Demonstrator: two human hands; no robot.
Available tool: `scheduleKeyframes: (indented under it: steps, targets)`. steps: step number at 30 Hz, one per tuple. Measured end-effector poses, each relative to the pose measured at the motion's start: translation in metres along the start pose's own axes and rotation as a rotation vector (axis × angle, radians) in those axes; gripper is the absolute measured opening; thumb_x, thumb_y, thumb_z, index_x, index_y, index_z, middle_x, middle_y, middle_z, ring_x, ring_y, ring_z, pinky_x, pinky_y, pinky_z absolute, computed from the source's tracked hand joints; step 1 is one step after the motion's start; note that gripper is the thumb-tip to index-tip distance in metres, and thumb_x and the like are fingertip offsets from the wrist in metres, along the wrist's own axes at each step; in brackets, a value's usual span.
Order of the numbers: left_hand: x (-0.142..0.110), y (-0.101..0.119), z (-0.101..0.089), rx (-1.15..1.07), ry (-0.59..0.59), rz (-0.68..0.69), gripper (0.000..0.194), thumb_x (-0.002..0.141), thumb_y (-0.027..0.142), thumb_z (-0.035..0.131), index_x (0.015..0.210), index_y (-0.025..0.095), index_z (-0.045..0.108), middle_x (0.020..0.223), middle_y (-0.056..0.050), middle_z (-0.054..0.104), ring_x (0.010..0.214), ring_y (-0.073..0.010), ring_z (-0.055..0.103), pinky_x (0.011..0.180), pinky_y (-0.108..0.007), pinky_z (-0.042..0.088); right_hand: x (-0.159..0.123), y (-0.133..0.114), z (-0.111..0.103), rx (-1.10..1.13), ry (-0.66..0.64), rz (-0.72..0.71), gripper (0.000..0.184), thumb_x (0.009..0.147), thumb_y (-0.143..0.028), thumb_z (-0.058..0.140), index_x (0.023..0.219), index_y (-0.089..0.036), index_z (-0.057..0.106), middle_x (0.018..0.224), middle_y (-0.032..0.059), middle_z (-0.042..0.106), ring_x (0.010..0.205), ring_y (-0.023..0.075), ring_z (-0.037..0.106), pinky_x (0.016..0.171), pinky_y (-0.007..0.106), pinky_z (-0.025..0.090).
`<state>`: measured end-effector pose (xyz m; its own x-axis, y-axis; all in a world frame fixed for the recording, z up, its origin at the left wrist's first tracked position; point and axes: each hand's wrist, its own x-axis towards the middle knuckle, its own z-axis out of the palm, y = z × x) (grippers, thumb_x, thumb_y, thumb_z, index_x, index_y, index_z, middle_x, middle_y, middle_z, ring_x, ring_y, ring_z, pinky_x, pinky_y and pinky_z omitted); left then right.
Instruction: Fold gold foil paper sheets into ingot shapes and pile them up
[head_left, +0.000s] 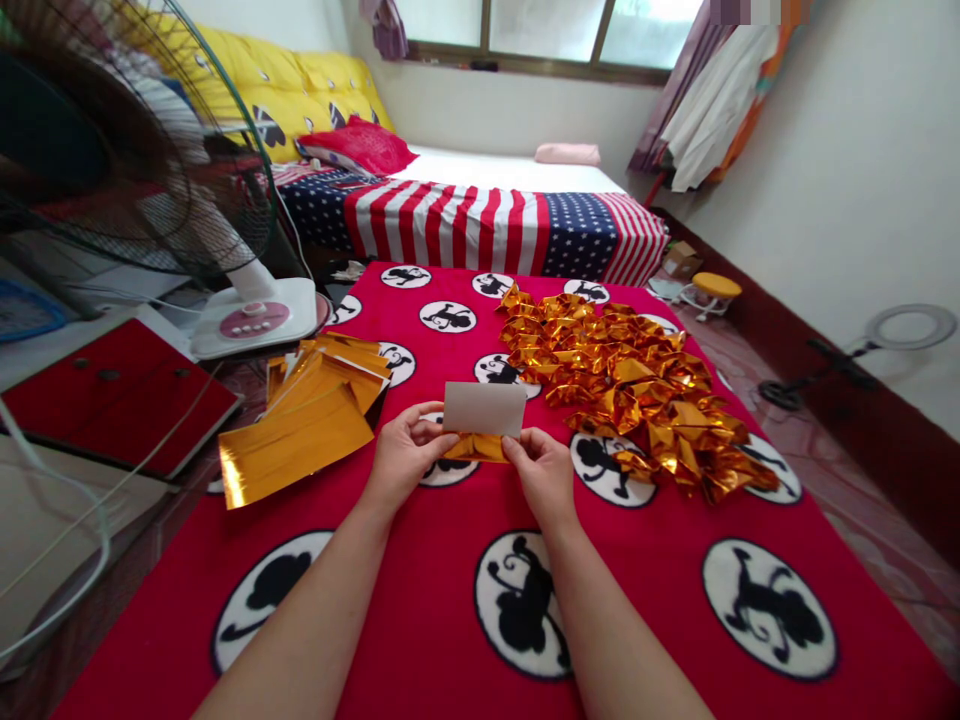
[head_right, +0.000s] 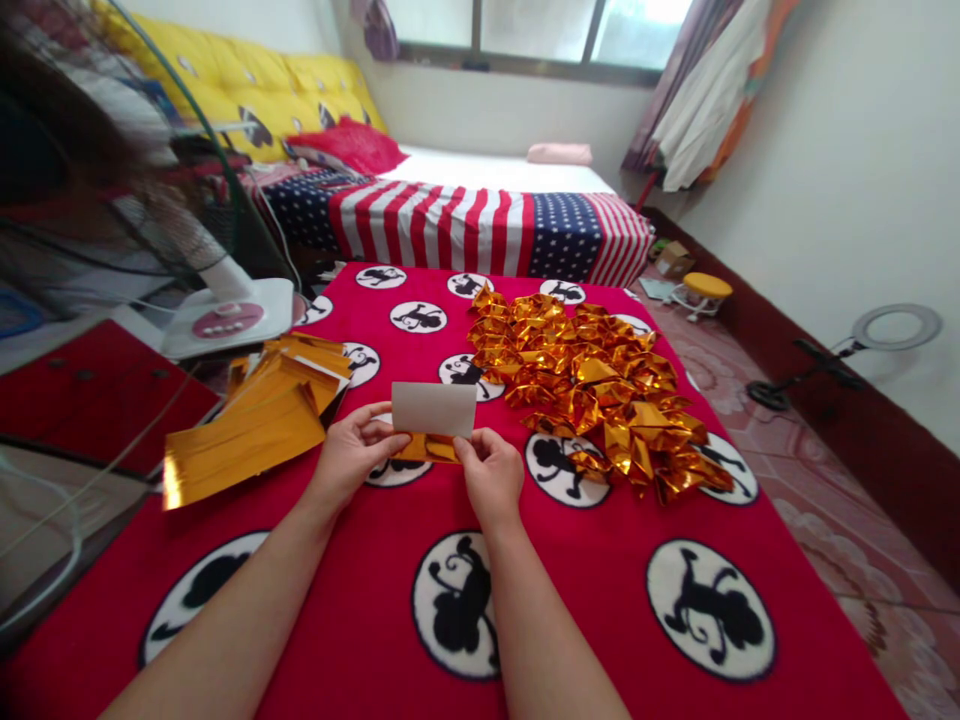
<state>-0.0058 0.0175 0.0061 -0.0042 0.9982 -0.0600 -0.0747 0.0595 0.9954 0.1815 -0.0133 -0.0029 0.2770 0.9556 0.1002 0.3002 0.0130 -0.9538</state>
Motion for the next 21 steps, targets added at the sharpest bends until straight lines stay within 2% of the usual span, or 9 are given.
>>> scheduleKeyframes:
  steps: [6, 10, 21]
  targets:
    - [-0.0016, -0.0004, 0.0024, 0.075, 0.033, 0.035, 0.061, 0.055, 0.036, 0.085, 0.107, 0.013, 0.063, 0.062, 0.003, 0.066, 0.058, -0.0144, 0.065, 0.059, -0.024, 0.052, 0.0003, -0.0009, -0.0022, -0.083, -0.010, 0.007, 0.028, 0.077, -0.044, 0.062, 0.063, -0.020, 0.063, 0.053, -0.0035, 0.055, 0.051, 0.0122, 0.047, 0.051, 0.023, 0.033]
    - [-0.0020, 0.0030, 0.0029, 0.064, 0.039, 0.010, 0.060, 0.055, 0.034, 0.084, 0.106, 0.012, 0.063, 0.061, 0.003, 0.065, 0.055, -0.0134, 0.064, 0.056, -0.022, 0.050, -0.0001, -0.0023, -0.0035, -0.110, -0.013, 0.010, 0.029, 0.077, -0.043, 0.062, 0.060, -0.020, 0.059, 0.052, -0.0045, 0.049, 0.051, 0.0113, 0.044, 0.051, 0.023, 0.031]
    - [-0.0009, 0.0041, -0.0003, 0.075, 0.036, -0.008, 0.068, 0.052, 0.037, 0.087, 0.111, 0.012, 0.062, 0.065, -0.001, 0.070, 0.057, -0.0155, 0.065, 0.053, -0.021, 0.046, 0.0001, 0.0019, -0.0029, -0.068, -0.045, 0.031, 0.027, 0.077, -0.043, 0.062, 0.064, -0.019, 0.061, 0.055, -0.0034, 0.053, 0.051, 0.0115, 0.044, 0.052, 0.023, 0.032]
